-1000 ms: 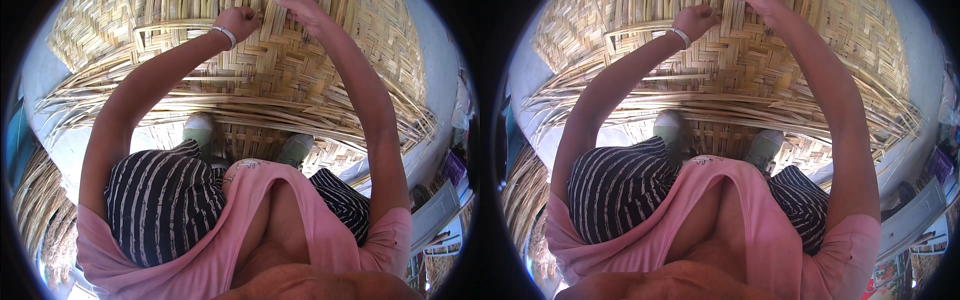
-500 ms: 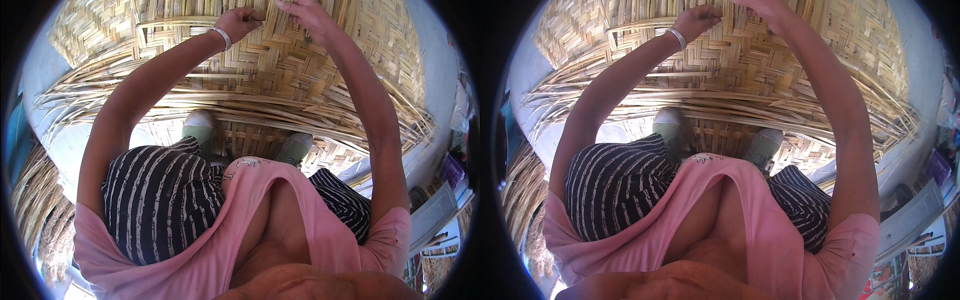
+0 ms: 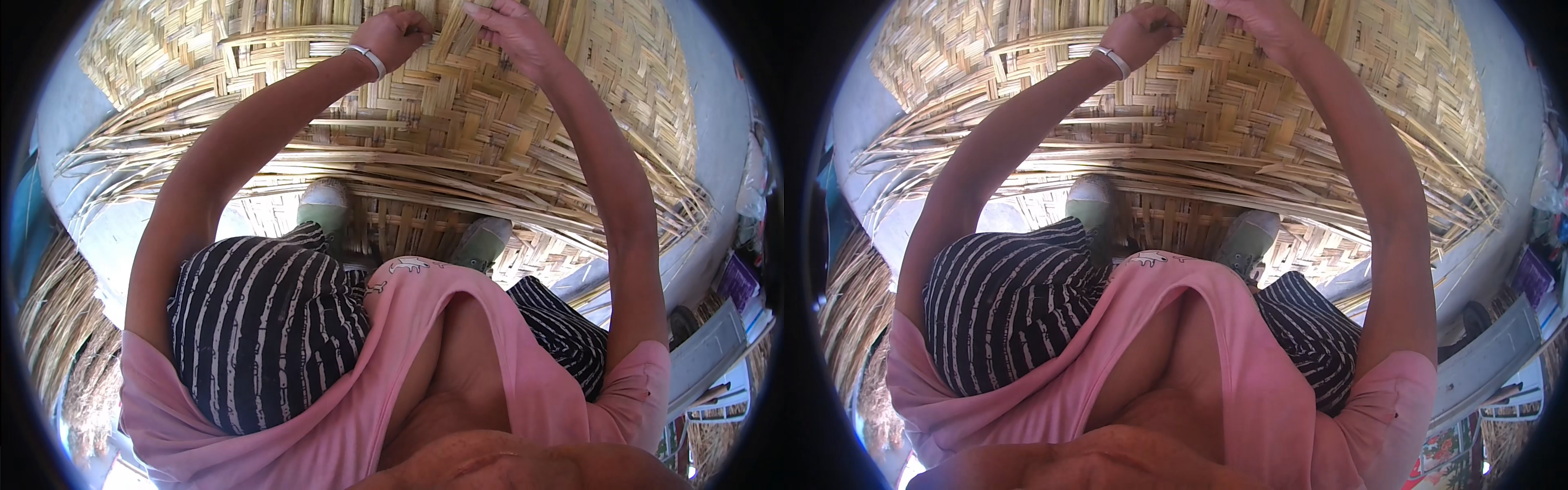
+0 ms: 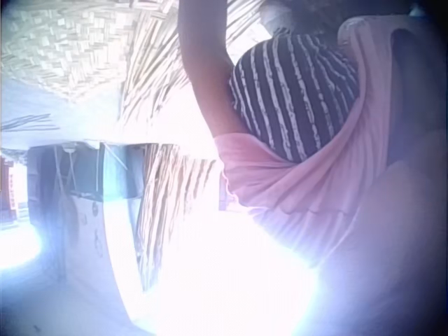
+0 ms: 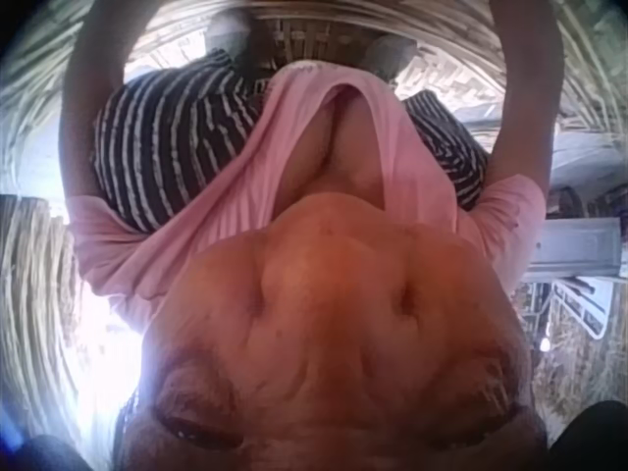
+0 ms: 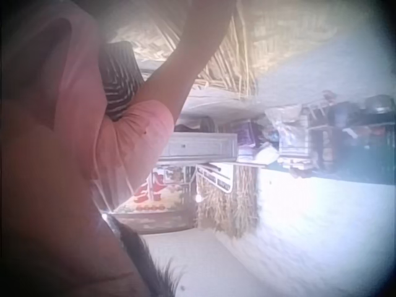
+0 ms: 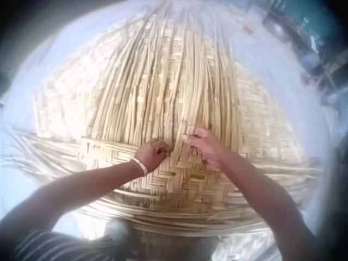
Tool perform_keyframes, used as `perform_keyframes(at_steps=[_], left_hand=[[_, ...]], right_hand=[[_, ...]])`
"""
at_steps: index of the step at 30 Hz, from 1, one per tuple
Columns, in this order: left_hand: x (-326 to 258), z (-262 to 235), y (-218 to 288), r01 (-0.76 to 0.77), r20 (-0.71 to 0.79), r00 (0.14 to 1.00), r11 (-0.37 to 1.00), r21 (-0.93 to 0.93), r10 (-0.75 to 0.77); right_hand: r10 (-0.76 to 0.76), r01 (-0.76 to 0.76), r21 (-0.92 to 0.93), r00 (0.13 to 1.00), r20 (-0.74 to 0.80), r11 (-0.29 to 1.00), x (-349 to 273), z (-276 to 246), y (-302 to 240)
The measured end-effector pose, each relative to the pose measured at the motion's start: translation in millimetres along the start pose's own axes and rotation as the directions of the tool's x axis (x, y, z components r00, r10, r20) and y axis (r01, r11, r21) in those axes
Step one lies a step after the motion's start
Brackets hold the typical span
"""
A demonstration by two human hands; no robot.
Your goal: The person weaves a large flat basket using dried palm leaves. They interlace the leaves by hand, adjusting and tightening the weave as they work.
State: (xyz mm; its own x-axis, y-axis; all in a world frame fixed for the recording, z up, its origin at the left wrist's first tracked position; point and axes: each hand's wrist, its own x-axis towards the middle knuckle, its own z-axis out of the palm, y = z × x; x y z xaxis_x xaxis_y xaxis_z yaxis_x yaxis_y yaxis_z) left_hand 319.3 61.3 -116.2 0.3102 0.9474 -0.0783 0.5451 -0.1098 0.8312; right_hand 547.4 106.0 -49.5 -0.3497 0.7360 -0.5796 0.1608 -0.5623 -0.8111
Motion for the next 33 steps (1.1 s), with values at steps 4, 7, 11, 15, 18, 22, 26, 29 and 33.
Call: perform_keyframes(at_steps=[4,7,11,15,18,22,26,29,33], left_hand=[[-2,-1,7,0.041,-0.008,0.999,0.999,0.03,-0.04],[-3,-1,5,0.011,-0.052,0.999,0.992,0.126,-0.005],[-1,2,10,0.039,-0.034,0.999,0.995,0.096,-0.035],[-2,3,10,0.078,-0.029,0.997,0.988,0.136,-0.075],[1,0,9,0.138,-0.015,0.99,0.99,-0.023,-0.139],[3,-2,-10,0.194,0.06,0.981,0.943,-0.27,-0.185],[-9,-37,-29,0.158,-0.138,0.965,0.912,-0.379,-0.225],[-24,-88,-40,0.144,-0.262,0.962,0.953,0.267,-0.072],[-34,-126,-26,0.271,-0.113,0.962,0.826,0.494,-0.249]], right_hand=[[0.0,-0.005,0.102,0.999,0.045,0.995,-3,-8,7],[0.036,-0.046,0.175,0.997,0.063,0.983,-9,4,-6],[0.013,-0.023,0.12,0.996,0.084,0.993,-8,-2,-3],[0.005,0.012,-0.288,0.998,0.059,0.957,5,-9,-4],[-0.223,0.176,-0.473,0.974,-0.044,0.863,30,3,11],[-0.326,0.091,-0.825,0.938,-0.117,0.558,36,19,11],[-0.498,0.112,-0.849,0.846,-0.191,0.516,24,25,24],[-0.512,0.158,-0.741,0.813,-0.278,0.652,6,31,22],[-0.696,0.237,-0.971,0.698,0.168,0.003,-21,52,46]])
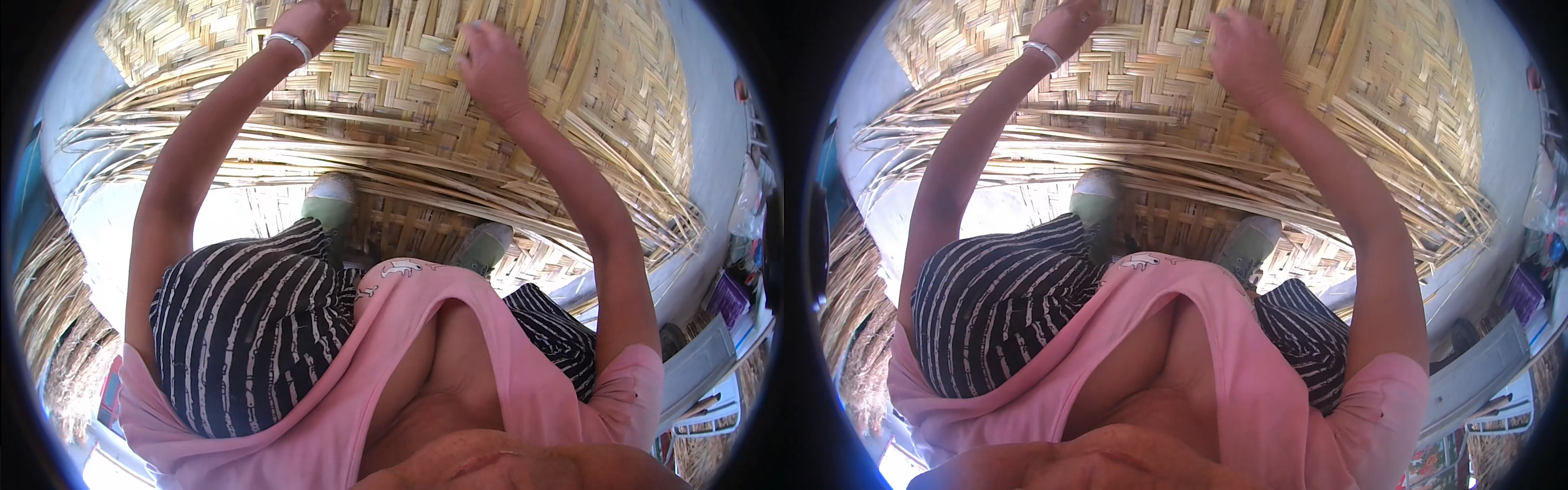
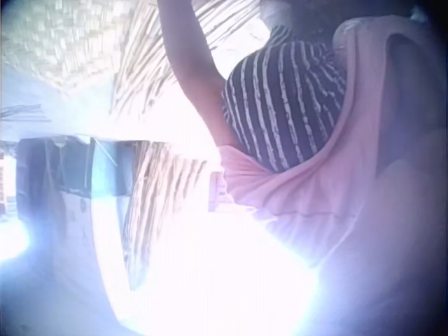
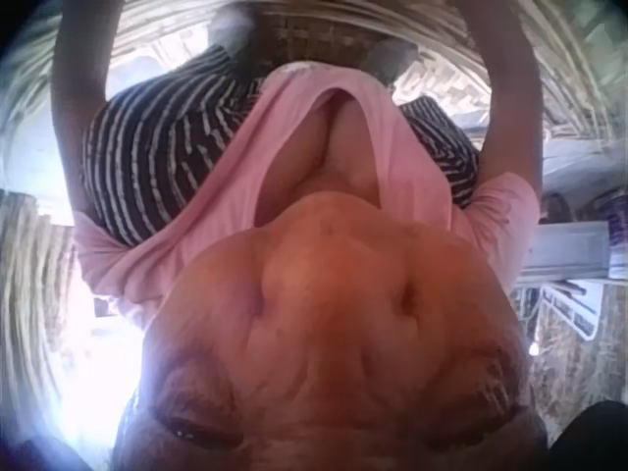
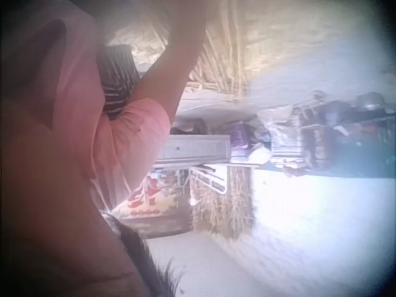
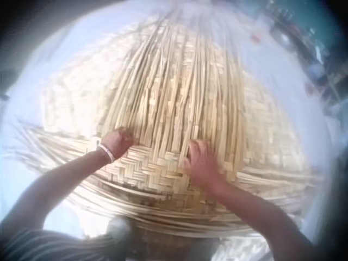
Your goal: The person weaves a large flat basket using dried palm leaves. They interlace the leaves by hand, adjusting and tightening the weave as they work.
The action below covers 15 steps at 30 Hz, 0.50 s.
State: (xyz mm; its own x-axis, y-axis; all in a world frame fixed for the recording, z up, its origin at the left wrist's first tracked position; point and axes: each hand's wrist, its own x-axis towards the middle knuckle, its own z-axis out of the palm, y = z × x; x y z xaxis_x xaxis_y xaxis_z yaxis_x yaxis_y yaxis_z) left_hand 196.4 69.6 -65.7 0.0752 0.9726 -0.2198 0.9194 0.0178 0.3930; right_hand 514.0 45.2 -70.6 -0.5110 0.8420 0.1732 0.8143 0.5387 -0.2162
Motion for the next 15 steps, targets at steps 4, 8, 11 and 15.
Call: perform_keyframes(at_steps=[4,8,11,15], left_hand=[[4,-20,29,-0.059,0.301,0.954,0.977,0.207,-0.006],[16,-16,28,0.026,0.379,0.919,0.978,0.207,-0.104],[11,-4,20,-0.016,0.373,0.926,0.983,0.185,-0.055],[17,7,17,-0.115,0.423,0.906,0.966,0.231,0.006]], right_hand=[[-0.243,0.243,0.005,0.968,0.057,0.97,-12,15,-9],[-0.2,0.198,0.029,0.973,0.113,0.98,1,25,-3],[-0.218,0.213,0.053,0.969,0.114,0.976,7,28,-3],[-0.192,0.191,0.024,0.976,0.106,0.981,10,26,-7]])
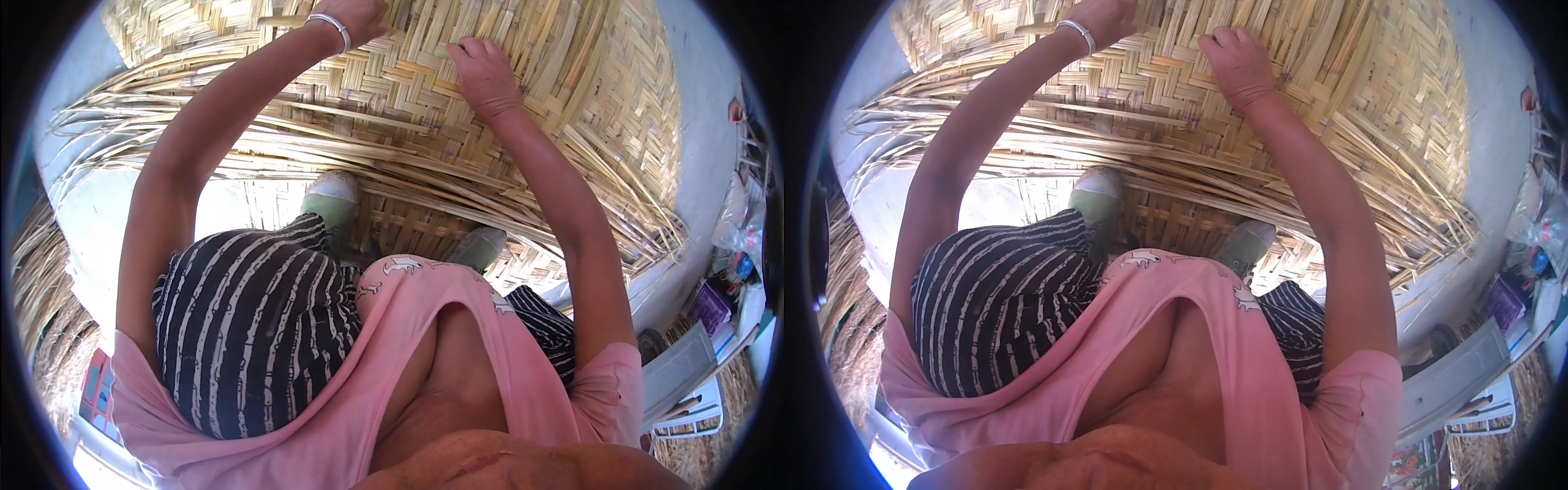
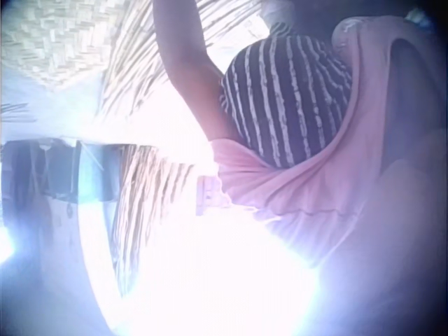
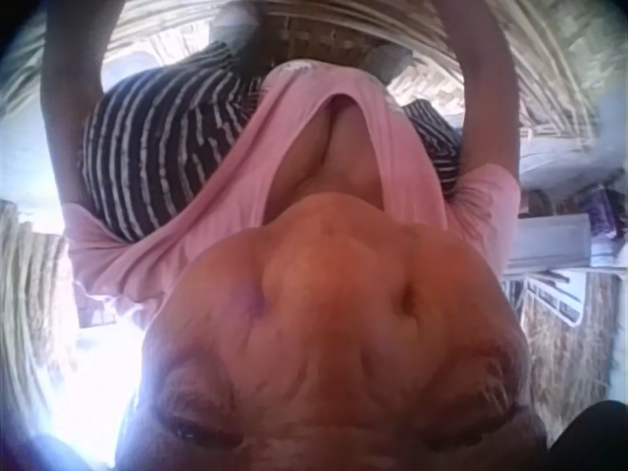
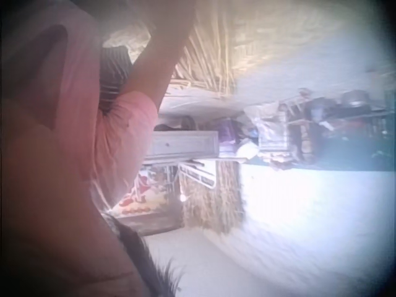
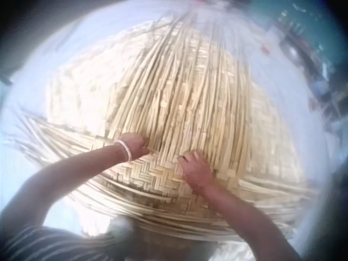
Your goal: The person weaves a large flat basket using dried palm leaves. They interlace the leaves by hand, adjusting and tightening the weave as they work.
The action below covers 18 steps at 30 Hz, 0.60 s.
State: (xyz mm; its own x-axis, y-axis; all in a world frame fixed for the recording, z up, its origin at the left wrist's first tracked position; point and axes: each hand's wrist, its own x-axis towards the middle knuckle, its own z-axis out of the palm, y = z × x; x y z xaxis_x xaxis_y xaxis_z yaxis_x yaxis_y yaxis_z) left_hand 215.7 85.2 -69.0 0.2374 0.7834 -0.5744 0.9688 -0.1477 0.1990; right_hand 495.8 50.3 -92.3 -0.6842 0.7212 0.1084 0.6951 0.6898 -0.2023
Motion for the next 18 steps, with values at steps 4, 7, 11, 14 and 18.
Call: perform_keyframes(at_steps=[4,7,11,14,18], left_hand=[[11,13,-5,-0.036,-0.173,0.984,0.999,-0.015,0.032],[8,26,-10,-0.061,-0.214,0.976,0.994,-0.095,0.039],[-3,19,-14,-0.055,-0.13,0.991,0.99,-0.133,0.038],[-19,-4,-17,-0.048,-0.108,0.994,0.985,-0.168,0.03],[-24,-2,-45,-0.035,-0.095,0.995,0.987,-0.159,0.02]], right_hand=[[0.062,-0.062,-0.007,0.997,-0.056,0.998,0,7,-6],[0.055,-0.055,-0.033,0.998,-0.023,0.998,-4,4,-11],[-0.054,0.055,-0.076,0.998,0.021,0.996,-9,2,-20],[-0.063,0.065,-0.047,0.997,0.039,0.997,-4,2,-17],[0.027,-0.023,-0.019,0.961,0.276,1.0,23,-8,-28]])
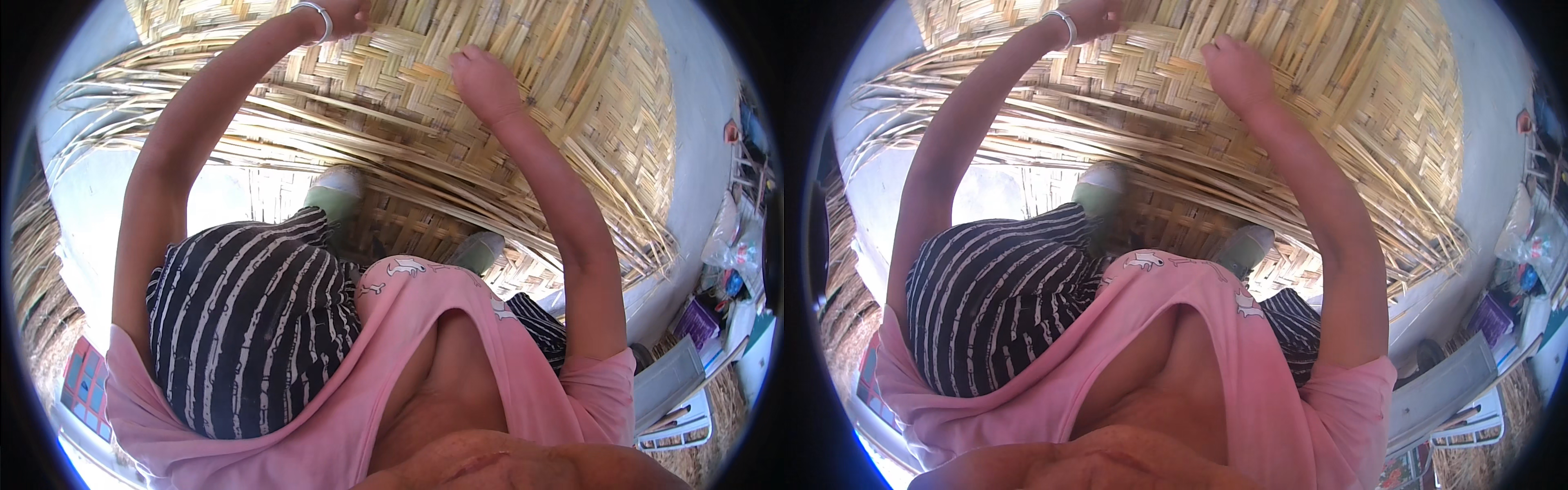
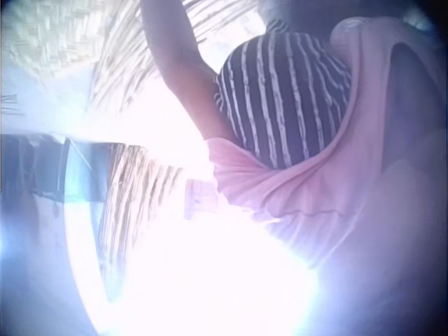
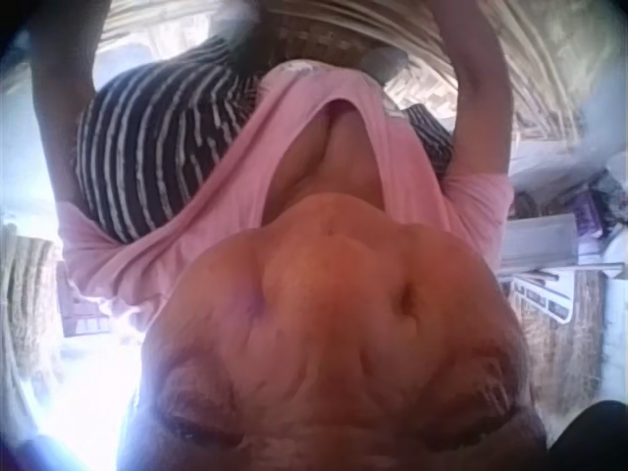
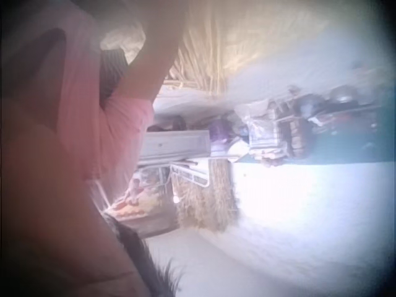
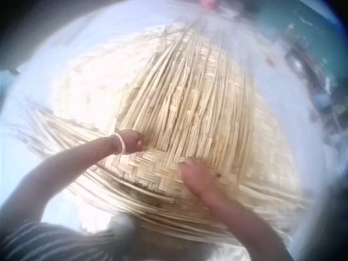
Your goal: The person weaves a large flat basket using dried palm leaves. They interlace the leaves by hand, adjusting and tightening the weave as they work.
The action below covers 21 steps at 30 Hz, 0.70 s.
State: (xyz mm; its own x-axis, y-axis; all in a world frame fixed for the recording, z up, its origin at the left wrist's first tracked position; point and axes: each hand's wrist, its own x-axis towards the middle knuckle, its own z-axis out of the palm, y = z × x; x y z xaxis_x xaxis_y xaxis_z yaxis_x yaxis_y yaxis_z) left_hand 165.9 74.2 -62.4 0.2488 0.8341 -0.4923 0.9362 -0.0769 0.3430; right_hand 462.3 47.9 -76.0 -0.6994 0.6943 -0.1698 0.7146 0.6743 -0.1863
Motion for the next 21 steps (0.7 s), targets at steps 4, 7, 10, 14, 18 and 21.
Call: perform_keyframes(at_steps=[4,7,10,14,18,21], left_hand=[[-13,-21,-17,0.111,0.154,0.983,0.993,-0.049,-0.103],[-18,-25,-28,0.197,0.291,0.953,0.905,-0.376,-0.087],[-21,-30,-46,0.204,0.313,0.95,0.791,-0.577,-0.016],[-10,-22,-85,0.163,0.132,0.981,0.239,-0.957,-0.141],[23,-9,-64,0.178,0.182,0.983,-0.209,-0.961,0.001],[76,44,-87,-0.193,-0.137,0.981,0.594,-0.781,0.139]], right_hand=[[-0.047,0.111,0.298,0.976,-0.212,0.948,42,10,-25],[-0.029,0.087,0.374,0.987,-0.156,0.923,72,33,-27],[0.084,-0.146,0.457,0.985,0.154,0.877,84,12,-31],[0.225,-0.307,0.592,0.951,0.21,0.746,86,13,-25],[0.402,-0.374,0.738,0.903,0.152,0.562,76,16,-27],[0.442,-0.405,0.835,0.869,0.223,0.374,77,-3,-54]])
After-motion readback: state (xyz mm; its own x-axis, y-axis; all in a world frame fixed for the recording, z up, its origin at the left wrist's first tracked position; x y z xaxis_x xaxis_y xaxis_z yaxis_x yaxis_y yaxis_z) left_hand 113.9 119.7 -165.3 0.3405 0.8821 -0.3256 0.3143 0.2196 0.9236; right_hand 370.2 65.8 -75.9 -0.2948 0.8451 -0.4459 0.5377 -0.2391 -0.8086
